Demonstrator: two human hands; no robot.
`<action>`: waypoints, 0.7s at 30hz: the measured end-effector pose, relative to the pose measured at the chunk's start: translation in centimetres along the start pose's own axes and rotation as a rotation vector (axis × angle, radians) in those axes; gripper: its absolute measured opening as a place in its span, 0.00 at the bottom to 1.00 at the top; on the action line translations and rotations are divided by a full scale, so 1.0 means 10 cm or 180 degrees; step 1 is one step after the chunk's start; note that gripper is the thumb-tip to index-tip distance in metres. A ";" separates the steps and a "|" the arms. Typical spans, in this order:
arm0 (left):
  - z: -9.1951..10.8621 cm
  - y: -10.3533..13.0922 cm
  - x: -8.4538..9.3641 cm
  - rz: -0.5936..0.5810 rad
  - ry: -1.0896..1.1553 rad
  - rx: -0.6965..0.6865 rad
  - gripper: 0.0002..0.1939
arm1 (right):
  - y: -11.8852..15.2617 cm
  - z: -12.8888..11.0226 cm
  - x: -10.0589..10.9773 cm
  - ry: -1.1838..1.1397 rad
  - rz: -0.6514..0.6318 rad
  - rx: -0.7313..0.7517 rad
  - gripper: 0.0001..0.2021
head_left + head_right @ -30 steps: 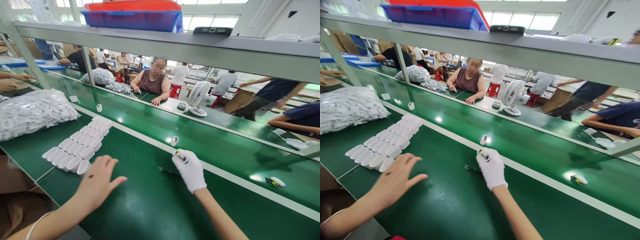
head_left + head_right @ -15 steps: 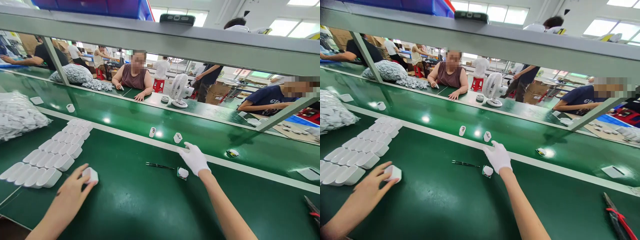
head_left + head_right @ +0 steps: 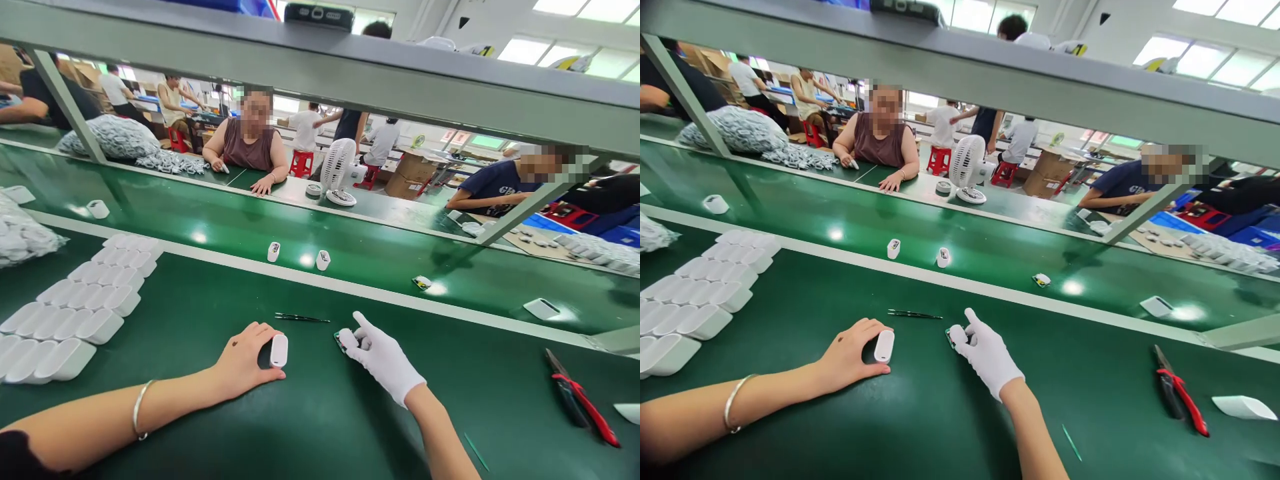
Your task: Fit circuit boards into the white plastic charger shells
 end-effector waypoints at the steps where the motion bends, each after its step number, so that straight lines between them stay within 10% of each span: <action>1: -0.01 0.01 0.00 0.0063 0.0020 -0.0046 0.31 | 0.03 0.04 0.04 -0.0007 0.0016 -0.0086 0.34; 4: -0.05 0.04 -0.01 0.0228 0.0320 -0.0216 0.41 | 0.08 0.06 0.11 0.0120 -0.0008 0.0143 0.34; 9: -0.08 0.03 -0.02 0.0095 0.0806 -0.0346 0.31 | 0.03 0.07 0.05 -0.0266 -0.0331 0.0554 0.25; 17: -0.03 0.03 0.01 0.0140 0.0834 -0.0508 0.30 | 0.25 -0.45 0.00 0.0351 0.0749 0.1412 0.10; 21: 0.02 0.06 -0.02 0.0279 0.0675 -0.0712 0.10 | 0.52 -0.72 -0.18 -0.0282 0.0860 0.2005 0.11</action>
Point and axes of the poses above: each hand's wrist, its own y-axis away from the middle knuckle, its own x-axis out of the back of the hand, z = x × y, the point moved 5 cm from there along -y, towards the middle knuckle, and after that the axes turned 5 degrees about -z, right-handed, at the moved point
